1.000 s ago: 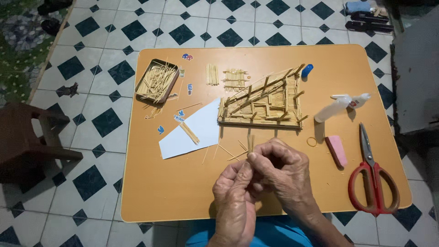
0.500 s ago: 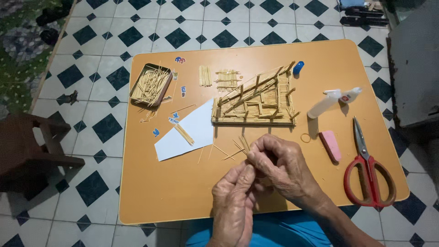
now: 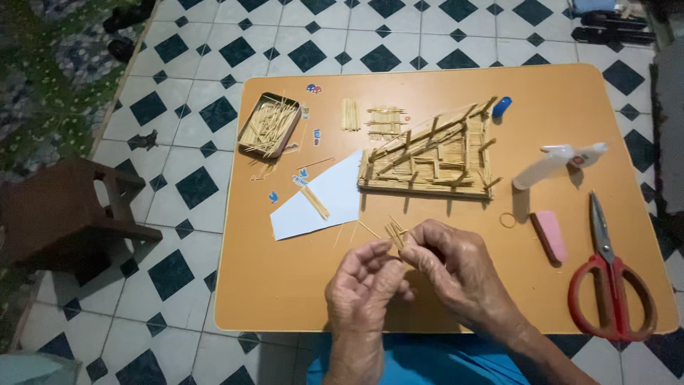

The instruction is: The person assembles a small wooden craft model using toothpicks, scissors, and glue. They cut toothpicks to size, apply glue, and attach pieces to a partially built triangular frame on a table.

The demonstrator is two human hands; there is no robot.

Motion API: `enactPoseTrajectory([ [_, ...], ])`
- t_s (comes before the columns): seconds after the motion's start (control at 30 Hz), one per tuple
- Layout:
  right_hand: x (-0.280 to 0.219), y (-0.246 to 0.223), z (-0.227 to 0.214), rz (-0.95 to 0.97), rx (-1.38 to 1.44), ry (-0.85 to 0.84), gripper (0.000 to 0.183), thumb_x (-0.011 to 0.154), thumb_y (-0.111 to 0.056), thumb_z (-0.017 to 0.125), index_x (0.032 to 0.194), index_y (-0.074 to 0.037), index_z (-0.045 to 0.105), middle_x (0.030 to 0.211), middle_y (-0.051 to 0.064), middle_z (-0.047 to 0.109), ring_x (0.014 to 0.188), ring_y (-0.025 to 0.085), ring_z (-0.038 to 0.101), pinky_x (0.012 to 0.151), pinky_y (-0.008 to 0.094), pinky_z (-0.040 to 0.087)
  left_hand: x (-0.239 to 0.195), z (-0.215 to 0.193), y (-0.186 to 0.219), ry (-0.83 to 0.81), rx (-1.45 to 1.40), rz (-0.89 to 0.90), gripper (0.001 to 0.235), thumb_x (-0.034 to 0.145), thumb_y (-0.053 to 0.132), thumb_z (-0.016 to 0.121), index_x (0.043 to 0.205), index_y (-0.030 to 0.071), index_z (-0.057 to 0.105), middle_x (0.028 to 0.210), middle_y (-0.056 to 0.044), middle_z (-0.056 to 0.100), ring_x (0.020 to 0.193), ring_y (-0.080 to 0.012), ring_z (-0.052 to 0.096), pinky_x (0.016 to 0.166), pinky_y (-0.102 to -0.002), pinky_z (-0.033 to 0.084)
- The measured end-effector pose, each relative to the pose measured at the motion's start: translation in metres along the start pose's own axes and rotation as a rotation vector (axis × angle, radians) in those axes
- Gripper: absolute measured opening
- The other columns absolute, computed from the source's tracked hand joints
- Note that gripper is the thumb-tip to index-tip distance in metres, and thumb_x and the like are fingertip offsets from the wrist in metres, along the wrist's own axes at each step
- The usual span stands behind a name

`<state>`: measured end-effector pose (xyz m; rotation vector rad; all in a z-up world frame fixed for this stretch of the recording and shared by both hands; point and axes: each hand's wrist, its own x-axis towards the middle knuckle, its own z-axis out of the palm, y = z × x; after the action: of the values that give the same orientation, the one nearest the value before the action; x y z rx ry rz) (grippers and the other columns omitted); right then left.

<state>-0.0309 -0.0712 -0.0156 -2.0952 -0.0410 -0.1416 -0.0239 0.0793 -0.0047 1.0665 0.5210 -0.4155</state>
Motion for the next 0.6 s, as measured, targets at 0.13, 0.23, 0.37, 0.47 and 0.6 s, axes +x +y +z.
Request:
enactPoseTrajectory([
  [0.13,0.001,-0.001,0.019,-0.006,0.06,-0.034,0.029,0.103,-0.025,0.06,0.076,-0.014,0.057,0.067,-0.005,0.047,0.061,0.01,0.045,0.056,0.029,0.038,0.007,-0.014,0.004,0.022,-0.043,0.045,0.036,0.083,0.005,0.079,0.116,-0.01,0.074,0.092,-0.017,0.068,0.067,-0.0236,0.063,0.062,-0.036,0.06],
  [0.23,0.003,-0.01,0.028,0.052,0.201,-0.061,0.029,0.104,-0.027,0.058,0.081,-0.01,0.062,0.067,-0.002,0.06,0.06,0.009,0.06,0.054,0.026,0.05,0.011,-0.021,0.006,0.062,-0.062,-0.052,0.027,0.084,0.006,0.079,0.108,-0.006,0.076,0.088,-0.018,0.073,0.071,-0.0259,0.062,0.068,-0.037,0.052],
  [0.37,0.005,-0.009,0.033,0.074,0.174,-0.132,0.026,0.104,-0.019,0.054,0.081,-0.012,0.062,0.068,-0.002,0.058,0.062,0.01,0.055,0.057,0.028,0.045,0.021,-0.034,-0.006,0.014,-0.167,-0.006,0.021,0.085,0.001,0.079,0.103,-0.006,0.072,0.079,-0.014,0.068,0.061,-0.0229,0.06,0.062,-0.033,0.049],
  [0.47,0.009,-0.012,0.038,0.084,0.211,-0.169,0.024,0.104,-0.016,0.054,0.084,-0.01,0.066,0.07,-0.001,0.063,0.062,0.011,0.06,0.056,0.028,0.05,0.024,-0.039,-0.004,0.003,-0.176,-0.012,0.018,0.085,0.003,0.08,0.098,-0.004,0.07,0.075,-0.014,0.067,0.059,-0.0237,0.059,0.061,-0.033,0.046],
  [0.6,0.017,-0.014,0.041,0.082,0.128,-0.186,0.035,0.104,-0.034,0.055,0.081,-0.013,0.07,0.067,-0.004,0.065,0.059,0.009,0.059,0.056,0.028,0.047,0.028,-0.043,-0.001,0.041,-0.2,-0.042,0.018,0.085,0.004,0.081,0.097,-0.003,0.07,0.08,-0.012,0.065,0.067,-0.0223,0.06,0.066,-0.036,0.053],
])
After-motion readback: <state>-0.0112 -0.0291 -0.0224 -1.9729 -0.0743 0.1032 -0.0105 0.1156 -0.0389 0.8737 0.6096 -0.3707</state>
